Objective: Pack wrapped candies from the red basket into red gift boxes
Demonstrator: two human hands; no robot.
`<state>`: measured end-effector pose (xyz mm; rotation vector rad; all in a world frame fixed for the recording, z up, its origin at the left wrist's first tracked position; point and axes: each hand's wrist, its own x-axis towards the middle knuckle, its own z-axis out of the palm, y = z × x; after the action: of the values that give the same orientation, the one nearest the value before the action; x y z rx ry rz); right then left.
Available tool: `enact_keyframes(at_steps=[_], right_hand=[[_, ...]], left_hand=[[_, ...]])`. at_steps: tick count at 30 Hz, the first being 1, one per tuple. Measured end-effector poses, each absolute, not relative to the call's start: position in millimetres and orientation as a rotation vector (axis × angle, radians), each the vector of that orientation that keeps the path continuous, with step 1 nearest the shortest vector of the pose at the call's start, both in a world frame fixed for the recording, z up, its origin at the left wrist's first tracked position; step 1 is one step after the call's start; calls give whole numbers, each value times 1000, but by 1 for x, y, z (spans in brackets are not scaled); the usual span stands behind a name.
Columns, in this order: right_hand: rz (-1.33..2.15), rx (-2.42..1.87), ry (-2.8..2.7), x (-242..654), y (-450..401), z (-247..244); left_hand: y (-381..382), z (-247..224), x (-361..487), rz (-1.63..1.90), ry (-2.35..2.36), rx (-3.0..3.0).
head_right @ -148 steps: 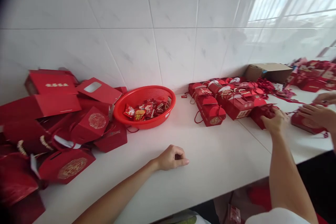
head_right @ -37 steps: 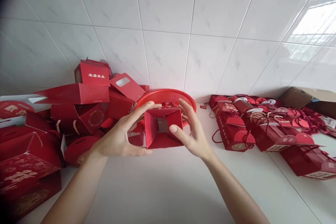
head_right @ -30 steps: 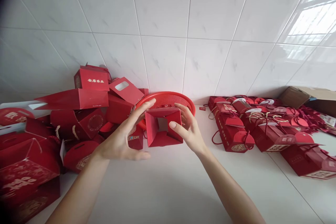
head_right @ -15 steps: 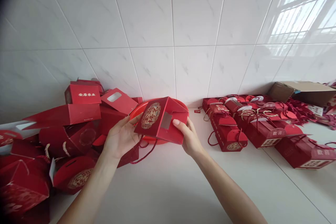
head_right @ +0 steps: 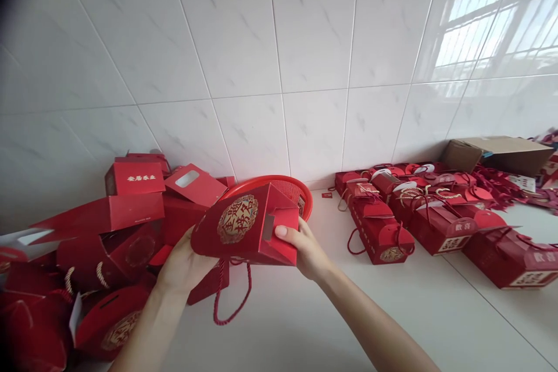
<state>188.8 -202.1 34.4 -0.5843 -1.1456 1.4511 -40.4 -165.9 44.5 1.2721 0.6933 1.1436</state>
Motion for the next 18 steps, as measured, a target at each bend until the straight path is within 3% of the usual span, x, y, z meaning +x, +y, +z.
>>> enact_keyframes(at_steps=[11,18], right_hand=[[1470,-579,-1014,183,-200,32],[1322,-689,-1129,181,-209,42]], left_hand=[[-162,60,-44,1104,576,1590],[-171,58,-43,978,806,1800]])
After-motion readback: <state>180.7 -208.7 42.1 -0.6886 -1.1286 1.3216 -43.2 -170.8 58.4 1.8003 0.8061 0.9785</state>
